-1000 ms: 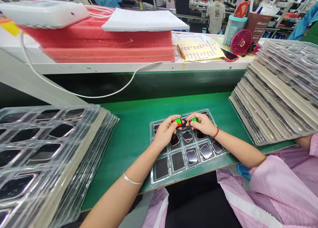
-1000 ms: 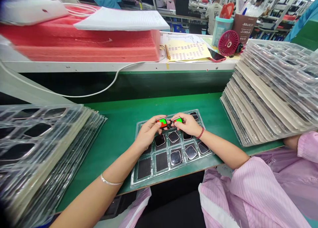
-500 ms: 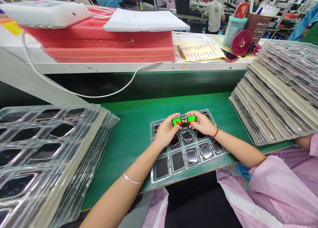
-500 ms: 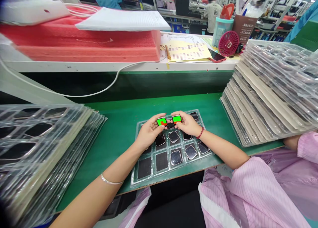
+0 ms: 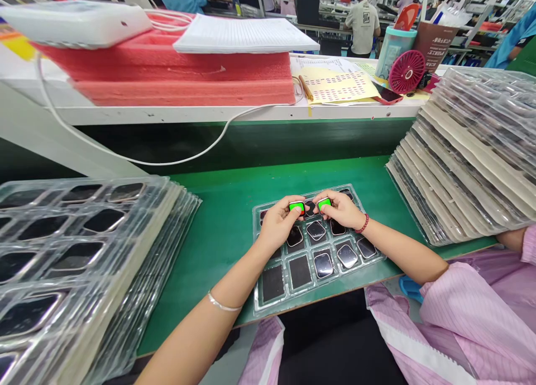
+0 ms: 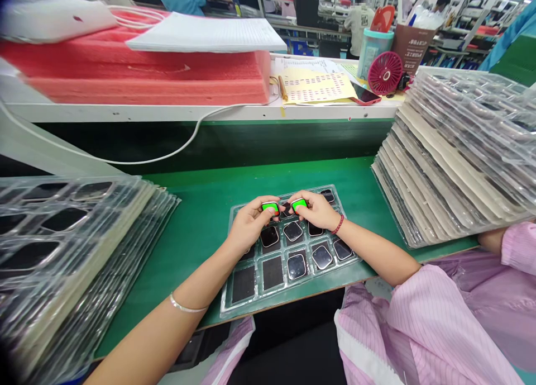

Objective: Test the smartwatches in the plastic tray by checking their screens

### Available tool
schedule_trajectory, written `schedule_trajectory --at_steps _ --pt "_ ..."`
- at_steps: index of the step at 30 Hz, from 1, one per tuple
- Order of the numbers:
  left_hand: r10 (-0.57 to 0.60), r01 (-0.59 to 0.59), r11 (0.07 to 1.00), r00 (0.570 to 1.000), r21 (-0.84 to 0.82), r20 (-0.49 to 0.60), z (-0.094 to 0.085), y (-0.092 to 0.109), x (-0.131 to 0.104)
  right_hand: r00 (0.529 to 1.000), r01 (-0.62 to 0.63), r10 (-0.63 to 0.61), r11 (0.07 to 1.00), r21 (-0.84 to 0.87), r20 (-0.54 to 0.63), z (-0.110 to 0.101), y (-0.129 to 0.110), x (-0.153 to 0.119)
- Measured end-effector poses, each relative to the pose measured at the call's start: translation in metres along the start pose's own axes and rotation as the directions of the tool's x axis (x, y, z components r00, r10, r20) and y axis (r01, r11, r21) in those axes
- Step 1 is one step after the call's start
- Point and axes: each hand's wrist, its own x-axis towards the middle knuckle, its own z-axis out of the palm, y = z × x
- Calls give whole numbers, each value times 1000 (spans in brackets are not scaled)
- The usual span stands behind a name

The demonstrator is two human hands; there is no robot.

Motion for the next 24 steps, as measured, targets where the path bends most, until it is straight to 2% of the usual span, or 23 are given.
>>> schedule_trajectory --at_steps 7,16,24 --pt "27 -27 999 1000 20 -8 0 -1 0 999 21 -21 1000 6 32 -2 -3 -1" --pt "46 -45 997 999 70 -11 1 -1 -1 999 -30 31 999 -11 12 -2 5 1" --pt "15 -16 998 1000 54 28 2 -1 -1 997 70 -73 990 -119 -26 1 -1 -2"
